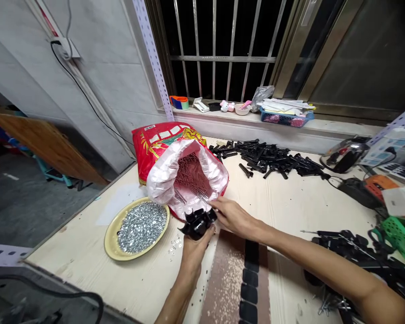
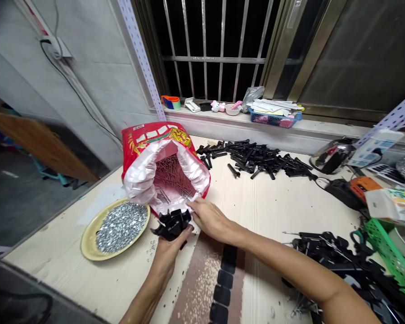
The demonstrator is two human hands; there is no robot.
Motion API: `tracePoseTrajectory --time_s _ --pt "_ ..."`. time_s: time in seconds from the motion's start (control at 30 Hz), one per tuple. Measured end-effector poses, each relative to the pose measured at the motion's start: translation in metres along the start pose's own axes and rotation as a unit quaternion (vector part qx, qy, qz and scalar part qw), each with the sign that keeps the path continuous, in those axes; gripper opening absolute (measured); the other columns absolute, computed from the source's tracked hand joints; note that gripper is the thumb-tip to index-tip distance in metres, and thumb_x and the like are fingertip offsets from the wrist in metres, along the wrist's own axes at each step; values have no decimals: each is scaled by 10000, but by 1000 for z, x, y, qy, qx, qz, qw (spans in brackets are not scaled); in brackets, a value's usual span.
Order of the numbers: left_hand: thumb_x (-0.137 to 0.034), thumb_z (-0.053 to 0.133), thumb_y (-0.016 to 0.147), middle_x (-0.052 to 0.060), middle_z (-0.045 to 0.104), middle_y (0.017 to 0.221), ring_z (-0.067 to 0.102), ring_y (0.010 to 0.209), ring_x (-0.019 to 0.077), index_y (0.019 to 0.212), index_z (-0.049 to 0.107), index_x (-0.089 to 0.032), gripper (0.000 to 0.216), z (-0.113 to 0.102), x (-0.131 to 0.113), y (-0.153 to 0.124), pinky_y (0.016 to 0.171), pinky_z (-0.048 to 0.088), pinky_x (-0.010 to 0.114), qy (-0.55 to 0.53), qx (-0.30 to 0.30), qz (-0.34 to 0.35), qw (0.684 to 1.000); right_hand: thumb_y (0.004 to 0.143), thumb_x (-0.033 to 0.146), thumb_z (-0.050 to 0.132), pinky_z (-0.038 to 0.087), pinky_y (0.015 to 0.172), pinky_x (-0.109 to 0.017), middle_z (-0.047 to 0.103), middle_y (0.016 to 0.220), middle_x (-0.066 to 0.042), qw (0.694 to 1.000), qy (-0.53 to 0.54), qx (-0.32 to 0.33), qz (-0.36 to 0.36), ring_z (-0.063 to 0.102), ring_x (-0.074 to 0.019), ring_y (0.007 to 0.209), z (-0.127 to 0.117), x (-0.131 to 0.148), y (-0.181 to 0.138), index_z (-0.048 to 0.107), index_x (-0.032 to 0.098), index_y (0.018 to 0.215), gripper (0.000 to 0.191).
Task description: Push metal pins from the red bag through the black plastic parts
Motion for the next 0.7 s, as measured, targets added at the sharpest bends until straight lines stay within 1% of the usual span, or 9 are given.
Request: tracePoseTrajectory --time_s 0.07,0.1,0.13,0.27,0.37,0.43,0.53,0.6,0.7 --pt "-308 831 543 71 728 918 654 918 214 929 702 -151 436 -19 2 -2 851 475 305 21 -23 -9 999 893 112 397 428 714 -280 599 1000 -88 987 -159 3 3 554 -191 896 11 1 31 585 164 1021 232" --pt "-336 823 556 78 729 893 655 905 217 911 700 -141 424 -25 3 -3 839 474 305 33 -25 -11 999 893 94 389 429 712 -297 604 1014 -110 972 -231 33 5 554 -212 924 22 -1 47 604 150 993 243" --pt "-363 811 575 84 729 868 658 892 222 898 697 -132 413 -29 3 -5 827 474 307 44 -21 -11 999 881 69 390 429 706 -316 609 1017 -134 965 -259 43 12 550 -238 953 31 -3 61 626 133 955 255" --pt "-411 769 630 95 724 795 677 826 237 874 680 -117 392 -36 0 -10 770 478 308 39 14 -7 999 814 -12 421 423 686 -364 646 924 -181 954 -288 72 30 577 -282 917 59 -9 98 667 92 848 269" --pt "-367 796 599 83 715 832 686 747 220 900 666 -126 407 -40 1 -11 737 482 306 2 12 -12 1000 805 -14 439 410 683 -356 662 884 -184 954 -288 85 31 605 -264 852 63 -12 105 666 83 810 247" --pt "-339 806 585 75 708 848 678 724 201 910 664 -127 414 -44 2 -11 751 482 310 -11 5 -9 1000 842 30 432 401 684 -335 664 926 -174 957 -280 76 28 609 -249 862 56 -11 105 658 95 864 236" --pt "-326 800 592 78 706 893 659 841 204 921 676 -129 403 -50 3 -10 832 461 316 -7 -1 12 1000 921 149 384 393 672 -299 656 1004 -142 961 -272 39 37 603 -228 898 34 -5 94 589 131 1068 253" --pt "-335 793 597 80 705 925 640 917 217 919 681 -135 395 -54 3 -9 871 443 323 12 -5 27 1000 954 222 346 391 657 -276 659 984 -103 966 -251 -3 52 605 -202 862 14 2 80 525 152 1154 278" --pt "-352 792 589 88 698 993 614 1000 243 962 669 -147 443 -62 -2 -7 922 415 353 45 -20 56 997 951 237 385 401 677 -245 656 928 -51 990 -111 -80 6 597 -150 805 -19 21 50 555 166 1094 234"
Point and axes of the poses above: each hand's wrist, its own y-axis towards the middle knuckle, its own z-axis out of the palm, x = y × z, the point moved 8 cm from there along y, towards the middle knuckle
